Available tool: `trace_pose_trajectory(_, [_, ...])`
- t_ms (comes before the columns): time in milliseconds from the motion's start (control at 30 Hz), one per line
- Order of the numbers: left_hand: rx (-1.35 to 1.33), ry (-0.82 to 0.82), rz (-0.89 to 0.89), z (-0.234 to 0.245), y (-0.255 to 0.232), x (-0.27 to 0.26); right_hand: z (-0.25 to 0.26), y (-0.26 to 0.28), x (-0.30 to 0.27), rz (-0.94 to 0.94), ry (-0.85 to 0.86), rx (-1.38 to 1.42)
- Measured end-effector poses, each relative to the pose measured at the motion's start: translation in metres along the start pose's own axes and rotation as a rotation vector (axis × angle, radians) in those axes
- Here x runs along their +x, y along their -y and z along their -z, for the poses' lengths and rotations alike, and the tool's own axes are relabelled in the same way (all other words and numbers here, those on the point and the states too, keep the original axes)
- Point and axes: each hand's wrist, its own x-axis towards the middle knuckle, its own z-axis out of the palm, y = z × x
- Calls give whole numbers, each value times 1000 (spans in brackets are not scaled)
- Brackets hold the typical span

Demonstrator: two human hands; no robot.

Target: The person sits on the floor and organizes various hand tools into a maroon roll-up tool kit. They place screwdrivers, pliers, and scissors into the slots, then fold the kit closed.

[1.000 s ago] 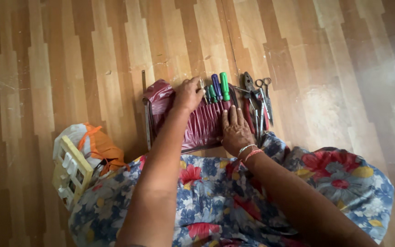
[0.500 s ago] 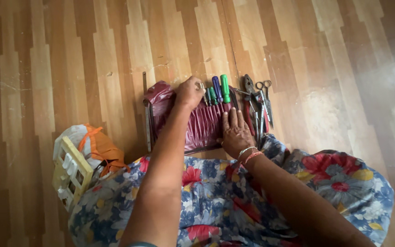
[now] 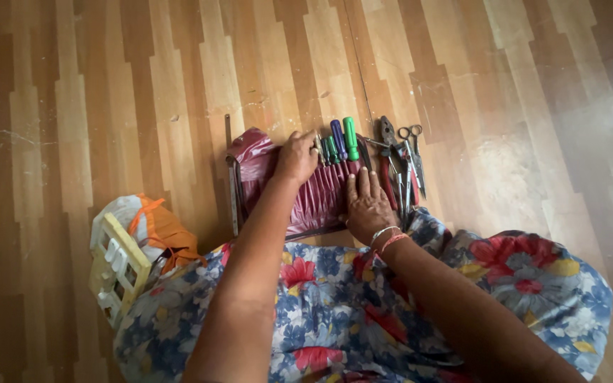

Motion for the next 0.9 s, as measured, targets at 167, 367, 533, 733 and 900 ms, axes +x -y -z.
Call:
trace_pose_trajectory(167, [105, 234, 61, 14, -5, 8, 1, -2, 1, 15, -31, 18])
trace_pose_trajectory(367, [180, 124, 83, 21, -40, -64, 0, -2, -1, -7, -59, 22])
trace_pose_trajectory(533, [404, 267, -58, 34, -58, -157, 24, -28, 12, -97, -296, 374])
trace_pose_trajectory(733, [454, 298, -36, 30, -69, -174, 25, -72, 1, -333, -394, 345])
trace_pose_trajectory(900, [475, 240, -48, 15, -59, -176, 1, -73, 12, -416, -394, 171])
